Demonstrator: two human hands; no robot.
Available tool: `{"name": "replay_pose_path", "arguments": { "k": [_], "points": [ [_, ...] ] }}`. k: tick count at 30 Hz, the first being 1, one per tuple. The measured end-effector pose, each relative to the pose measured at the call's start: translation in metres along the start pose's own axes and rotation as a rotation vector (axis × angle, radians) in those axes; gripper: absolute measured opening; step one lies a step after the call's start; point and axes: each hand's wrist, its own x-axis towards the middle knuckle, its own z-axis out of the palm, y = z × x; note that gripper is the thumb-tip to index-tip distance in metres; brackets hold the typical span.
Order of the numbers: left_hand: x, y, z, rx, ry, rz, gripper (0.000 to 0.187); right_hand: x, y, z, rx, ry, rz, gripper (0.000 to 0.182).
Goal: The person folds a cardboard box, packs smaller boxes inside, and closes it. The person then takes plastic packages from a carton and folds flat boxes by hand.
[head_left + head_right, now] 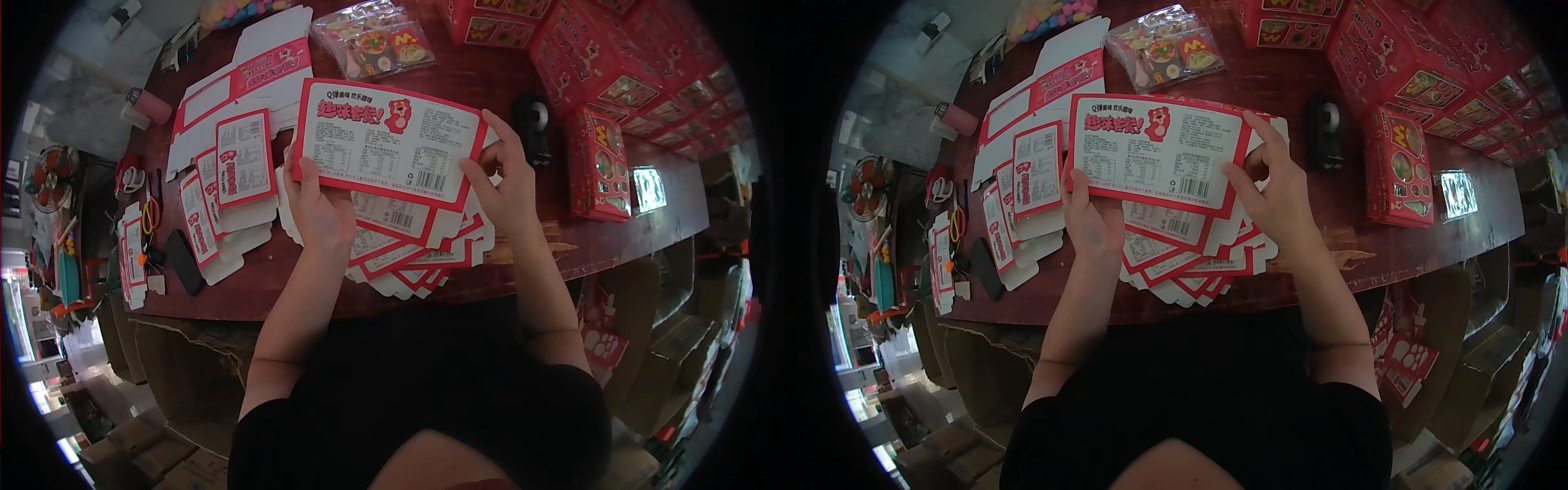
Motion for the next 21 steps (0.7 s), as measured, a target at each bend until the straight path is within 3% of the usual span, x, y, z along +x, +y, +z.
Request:
{"name": "replay_pose_path", "arguments": {
  "k": [3,6,9,13,15,16,18,19,21],
  "points": [
    [0.004,0.0,-0.01,-0.039,-0.055,-0.077,0.037,0.0,0.003,0.007,0.238,0.046,0.184,0.067],
    [0.004,-0.003,-0.01,-0.075,-0.032,-0.18,0.038,-0.004,0.025,0.019,0.913,0.045,0.335,0.066],
    [0.001,-0.004,-0.004,-0.081,-0.02,-0.263,0.039,-0.013,0.028,0.023,1.357,-0.072,0.312,0.06],
    [-0.001,-0.001,0.003,-0.158,-0.056,-0.183,0.037,-0.016,0.015,0.017,1.038,0.178,0.348,0.052],
    [-0.006,-0.006,0.005,-0.055,-0.238,0.086,0.036,-0.016,0.019,0.007,0.657,0.316,0.195,0.05],
    [-0.01,-0.007,0.005,-0.003,-0.327,0.22,0.036,-0.022,0.013,0.0,0.862,0.305,0.191,0.057],
    [-0.019,0.001,0.013,0.549,-0.699,0.623,0.034,-0.023,-0.022,-0.017,1.174,0.085,0.185,0.067],
    [-0.018,0.0,0.027,0.565,-0.96,0.815,0.033,-0.024,-0.021,-0.019,1.206,0.013,0.19,0.079],
    [-0.03,0.002,0.04,0.777,-1.254,0.946,0.033,-0.026,-0.02,-0.029,1.099,-0.11,0.258,0.093]
  ]
}}
